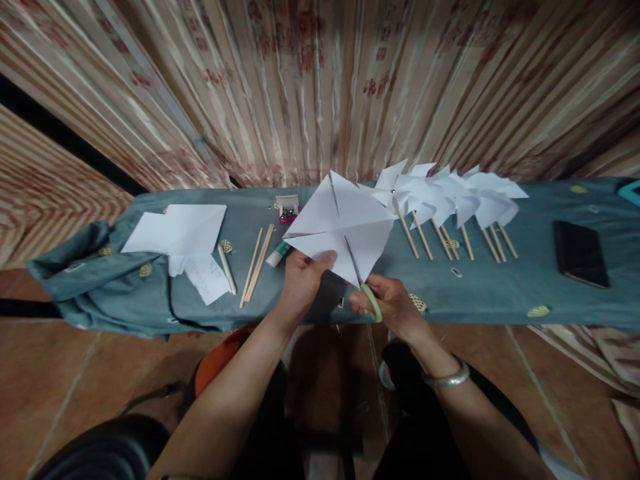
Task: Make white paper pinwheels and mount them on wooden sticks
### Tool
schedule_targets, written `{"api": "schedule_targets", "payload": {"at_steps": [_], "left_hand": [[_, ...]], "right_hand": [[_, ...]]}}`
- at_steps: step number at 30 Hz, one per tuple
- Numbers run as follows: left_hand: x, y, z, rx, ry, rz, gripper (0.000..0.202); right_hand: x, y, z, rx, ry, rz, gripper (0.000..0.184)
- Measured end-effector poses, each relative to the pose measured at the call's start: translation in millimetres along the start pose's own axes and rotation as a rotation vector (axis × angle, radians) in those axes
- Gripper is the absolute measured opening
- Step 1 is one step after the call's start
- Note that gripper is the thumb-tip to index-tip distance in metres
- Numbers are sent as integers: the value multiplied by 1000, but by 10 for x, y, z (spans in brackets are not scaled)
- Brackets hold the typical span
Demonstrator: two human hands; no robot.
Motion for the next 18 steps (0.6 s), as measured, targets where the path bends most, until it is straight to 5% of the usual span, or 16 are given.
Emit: {"api": "schedule_targets", "payload": {"at_steps": [18], "left_hand": [[15, -10, 0, -12, 2, 0, 22]], "right_hand": [[-6, 32, 12, 29, -34, 35, 42]]}}
Point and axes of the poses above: each hand's wrist, its own x-axis away from the middle knuckle, its own y-axis out of the palm, z = x × y, the point moved 1 cm from there along -x, towards the middle knuckle, and after that the axes turned 10 degrees about -x, right-handed, at the moved point
